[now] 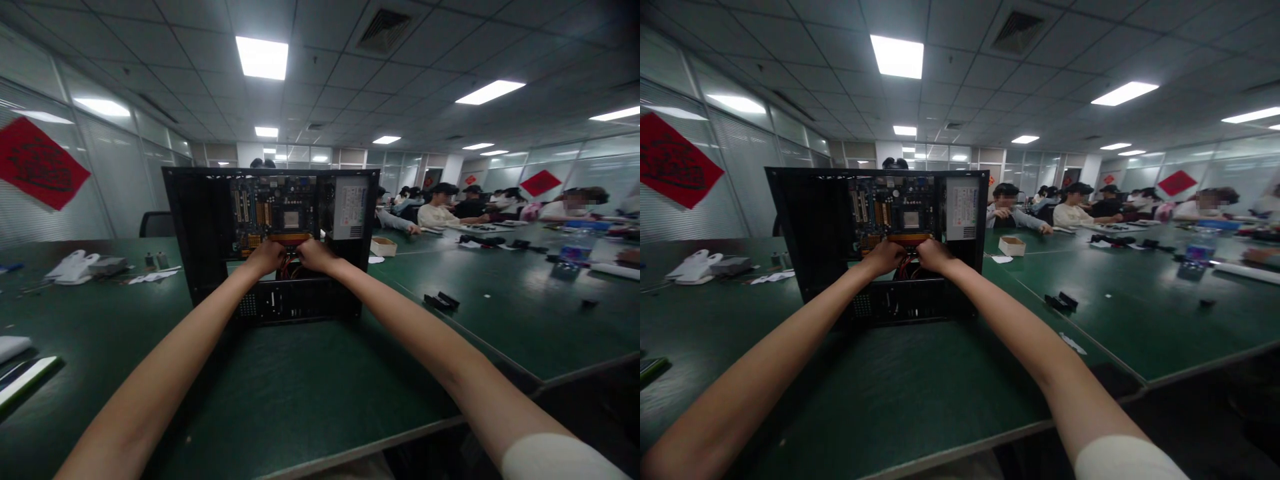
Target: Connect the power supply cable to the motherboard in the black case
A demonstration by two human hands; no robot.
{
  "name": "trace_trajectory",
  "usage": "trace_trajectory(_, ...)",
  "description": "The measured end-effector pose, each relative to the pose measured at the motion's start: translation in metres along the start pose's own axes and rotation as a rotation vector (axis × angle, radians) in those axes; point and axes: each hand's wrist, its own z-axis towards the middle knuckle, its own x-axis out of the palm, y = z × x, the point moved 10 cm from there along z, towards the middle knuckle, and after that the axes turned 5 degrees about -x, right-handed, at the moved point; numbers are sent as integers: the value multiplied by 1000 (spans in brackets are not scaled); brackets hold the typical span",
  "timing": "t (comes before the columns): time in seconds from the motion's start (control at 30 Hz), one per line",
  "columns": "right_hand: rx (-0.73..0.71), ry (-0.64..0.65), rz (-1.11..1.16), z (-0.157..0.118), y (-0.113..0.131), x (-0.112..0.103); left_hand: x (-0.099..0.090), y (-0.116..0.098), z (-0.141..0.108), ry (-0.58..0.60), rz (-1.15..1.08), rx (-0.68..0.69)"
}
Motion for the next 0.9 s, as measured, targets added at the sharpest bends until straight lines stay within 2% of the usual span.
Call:
trace_trajectory(0.43,-16,-7,15,5,-5,7,-4,-2,-4,6,-4,-30)
trace_trajectory(0.9,-3,12,14,2,-2,5,-4,-2,-4,-1,12,-28)
